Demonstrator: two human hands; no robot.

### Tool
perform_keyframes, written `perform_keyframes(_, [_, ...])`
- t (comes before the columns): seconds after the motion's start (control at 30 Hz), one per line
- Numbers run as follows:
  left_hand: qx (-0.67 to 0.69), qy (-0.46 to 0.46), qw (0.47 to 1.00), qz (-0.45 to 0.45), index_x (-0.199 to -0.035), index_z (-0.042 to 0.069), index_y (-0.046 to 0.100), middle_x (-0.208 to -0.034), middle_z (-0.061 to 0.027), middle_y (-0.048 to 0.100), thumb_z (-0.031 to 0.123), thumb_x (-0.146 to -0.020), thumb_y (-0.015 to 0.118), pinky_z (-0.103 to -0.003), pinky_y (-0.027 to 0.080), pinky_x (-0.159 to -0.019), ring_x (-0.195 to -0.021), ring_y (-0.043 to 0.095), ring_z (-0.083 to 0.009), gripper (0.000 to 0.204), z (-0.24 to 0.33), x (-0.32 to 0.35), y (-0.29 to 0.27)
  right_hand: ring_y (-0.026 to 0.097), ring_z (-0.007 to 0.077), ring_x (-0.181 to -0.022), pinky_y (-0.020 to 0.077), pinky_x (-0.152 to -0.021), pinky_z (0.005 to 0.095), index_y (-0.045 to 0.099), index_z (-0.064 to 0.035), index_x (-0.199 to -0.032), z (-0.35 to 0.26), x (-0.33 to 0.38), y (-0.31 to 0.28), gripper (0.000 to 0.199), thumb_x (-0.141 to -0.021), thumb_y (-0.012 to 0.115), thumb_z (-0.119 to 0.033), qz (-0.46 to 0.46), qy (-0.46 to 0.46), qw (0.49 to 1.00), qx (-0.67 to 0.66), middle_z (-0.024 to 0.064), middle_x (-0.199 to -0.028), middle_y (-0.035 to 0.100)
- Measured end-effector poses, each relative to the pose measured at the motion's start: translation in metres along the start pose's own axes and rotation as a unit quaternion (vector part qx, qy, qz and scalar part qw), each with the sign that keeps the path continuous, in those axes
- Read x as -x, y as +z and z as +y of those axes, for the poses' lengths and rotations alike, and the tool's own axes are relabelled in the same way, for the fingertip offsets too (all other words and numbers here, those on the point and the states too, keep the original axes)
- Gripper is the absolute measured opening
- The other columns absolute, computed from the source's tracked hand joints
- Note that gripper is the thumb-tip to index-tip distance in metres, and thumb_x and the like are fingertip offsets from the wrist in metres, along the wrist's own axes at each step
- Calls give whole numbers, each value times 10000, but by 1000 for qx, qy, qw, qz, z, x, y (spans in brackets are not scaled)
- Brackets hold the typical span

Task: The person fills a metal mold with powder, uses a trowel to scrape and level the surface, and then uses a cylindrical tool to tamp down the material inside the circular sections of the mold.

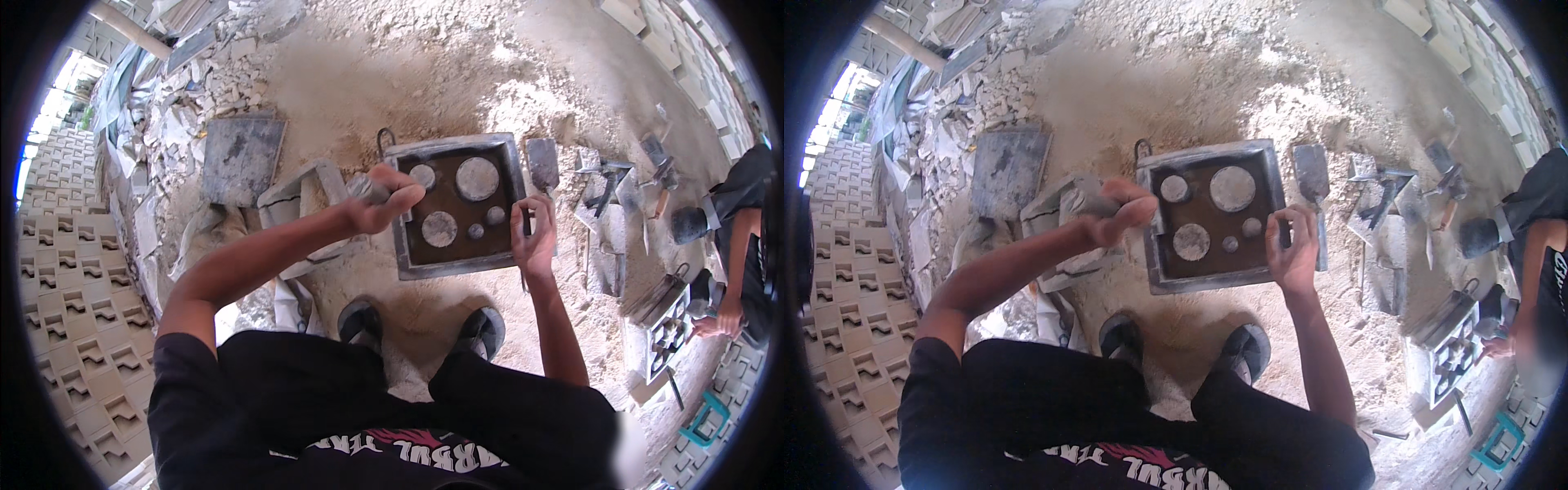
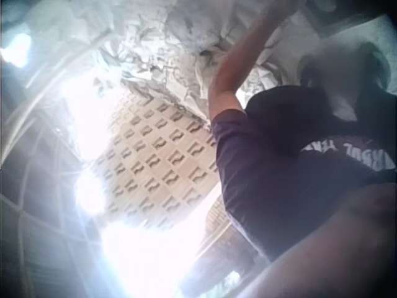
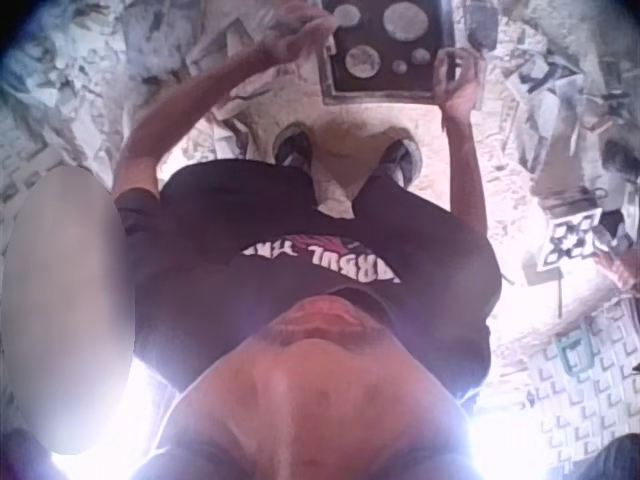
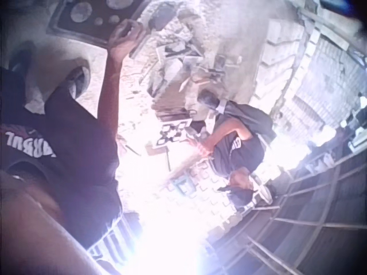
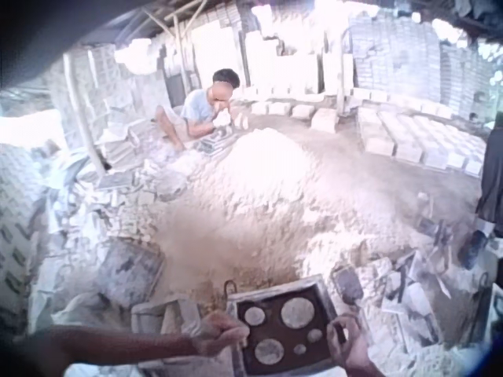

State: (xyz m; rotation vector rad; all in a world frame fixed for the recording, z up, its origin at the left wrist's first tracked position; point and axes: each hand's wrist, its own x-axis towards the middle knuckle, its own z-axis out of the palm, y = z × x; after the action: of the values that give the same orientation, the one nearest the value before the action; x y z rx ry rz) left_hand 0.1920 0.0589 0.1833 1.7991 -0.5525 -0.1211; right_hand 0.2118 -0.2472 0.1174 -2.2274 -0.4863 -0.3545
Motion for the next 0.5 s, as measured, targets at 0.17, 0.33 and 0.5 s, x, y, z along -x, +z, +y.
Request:
perform_keyframes(0.17, [21,91,995,-34,-600,22,424,-525,-61,337,147,-933,495,-341,308,-457,-449,331,-185,363,29,-13,-2,567,362,-932,460,-827,426,575,-7,-937,9,11,-4,108,-861,631,-60,-6,-4,1000,10,192,-986,565])
perform_keyframes(0.33, [35,90,994,43,-663,-4,518,-538,-49,427,141,-937,517,-302,322,-460,-466,391,-157,310,-26,-13,-8,563,314,-932,462,-820,377,576,4,-934,9,7,-1,128,-907,591,-120,0,-16,1000,-1,173,-990,571])
perform_keyframes(0.5, [5,134,990,36,-669,3,530,-543,-29,453,151,-939,530,-296,325,-471,-479,403,-122,307,-5,-24,-17,571,324,-904,464,-818,390,567,6,-922,6,9,-6,70,-889,580,-54,-12,-11,1000,1,177,-954,576])
